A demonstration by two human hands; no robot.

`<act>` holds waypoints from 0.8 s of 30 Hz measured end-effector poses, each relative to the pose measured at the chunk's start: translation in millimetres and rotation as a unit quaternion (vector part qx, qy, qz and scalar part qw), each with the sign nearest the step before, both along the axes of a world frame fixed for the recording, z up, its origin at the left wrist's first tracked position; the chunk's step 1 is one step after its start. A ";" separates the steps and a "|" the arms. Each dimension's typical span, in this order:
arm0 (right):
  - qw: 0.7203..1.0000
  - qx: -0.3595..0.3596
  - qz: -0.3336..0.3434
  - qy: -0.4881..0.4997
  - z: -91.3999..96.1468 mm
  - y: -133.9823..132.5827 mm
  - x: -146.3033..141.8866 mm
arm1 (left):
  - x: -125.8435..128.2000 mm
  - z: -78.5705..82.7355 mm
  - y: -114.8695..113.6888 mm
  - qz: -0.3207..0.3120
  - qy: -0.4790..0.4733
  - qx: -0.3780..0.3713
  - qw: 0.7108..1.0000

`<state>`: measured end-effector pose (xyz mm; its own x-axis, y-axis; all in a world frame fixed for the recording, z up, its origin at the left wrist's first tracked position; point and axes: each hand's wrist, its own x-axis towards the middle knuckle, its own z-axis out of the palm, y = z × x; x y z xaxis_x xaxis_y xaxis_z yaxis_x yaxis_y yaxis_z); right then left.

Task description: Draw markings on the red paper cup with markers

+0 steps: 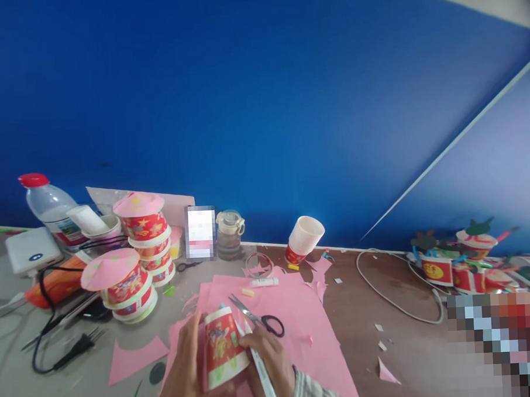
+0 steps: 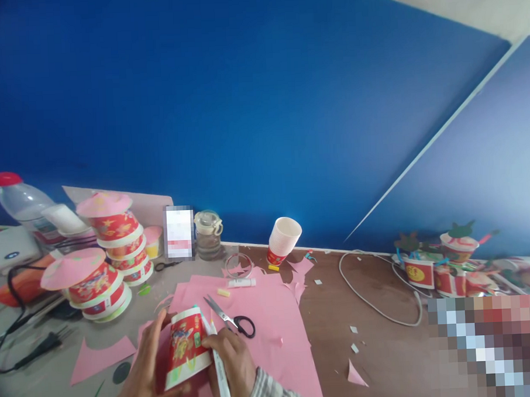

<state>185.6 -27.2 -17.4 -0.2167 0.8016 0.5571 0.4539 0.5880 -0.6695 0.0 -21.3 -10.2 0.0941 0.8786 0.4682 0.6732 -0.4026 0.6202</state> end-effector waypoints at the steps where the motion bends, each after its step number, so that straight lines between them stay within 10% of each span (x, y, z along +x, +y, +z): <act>1: 1.000 -0.004 -0.003 -0.008 -1.2 -0.5 -0.5 | 0.6 0.8 0.1 0.007 -0.001 0.008 1.000; 24: 0.996 0.075 -0.033 -0.028 4.7 6.7 -2.0 | 9.7 13.3 -1.5 -0.028 -0.007 -0.012 1.000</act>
